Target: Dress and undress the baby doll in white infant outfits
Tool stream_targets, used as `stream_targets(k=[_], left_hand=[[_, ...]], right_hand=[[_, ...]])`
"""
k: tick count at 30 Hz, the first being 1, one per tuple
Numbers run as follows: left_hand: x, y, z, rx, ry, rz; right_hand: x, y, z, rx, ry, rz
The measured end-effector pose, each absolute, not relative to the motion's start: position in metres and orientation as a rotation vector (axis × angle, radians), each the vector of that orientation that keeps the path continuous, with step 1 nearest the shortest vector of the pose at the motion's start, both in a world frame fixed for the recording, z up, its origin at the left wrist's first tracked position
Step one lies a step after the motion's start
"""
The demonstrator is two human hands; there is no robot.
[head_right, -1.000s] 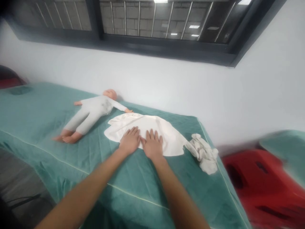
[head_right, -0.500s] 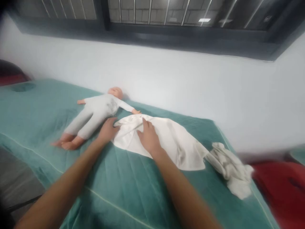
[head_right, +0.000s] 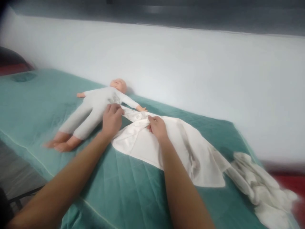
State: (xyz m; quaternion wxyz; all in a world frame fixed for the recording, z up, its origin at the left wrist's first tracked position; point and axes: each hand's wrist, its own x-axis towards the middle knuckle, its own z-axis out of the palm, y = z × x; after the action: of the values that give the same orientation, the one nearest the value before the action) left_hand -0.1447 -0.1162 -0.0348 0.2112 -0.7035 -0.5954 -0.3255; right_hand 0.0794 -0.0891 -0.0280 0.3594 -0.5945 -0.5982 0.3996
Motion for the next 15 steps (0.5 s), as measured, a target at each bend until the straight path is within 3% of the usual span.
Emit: stream_targets(k=[9,15], left_hand=[[-0.142,-0.136,-0.041,-2.085,-1.835,-0.853],[-0.123,-0.177,-0.043,-1.865,-2.348,-0.799]], right_hand=[[0.08,-0.091,-0.028,-1.551,-1.319,1.068],[0.086,-0.087,-0.027,-1.532,-1.215,1.05]])
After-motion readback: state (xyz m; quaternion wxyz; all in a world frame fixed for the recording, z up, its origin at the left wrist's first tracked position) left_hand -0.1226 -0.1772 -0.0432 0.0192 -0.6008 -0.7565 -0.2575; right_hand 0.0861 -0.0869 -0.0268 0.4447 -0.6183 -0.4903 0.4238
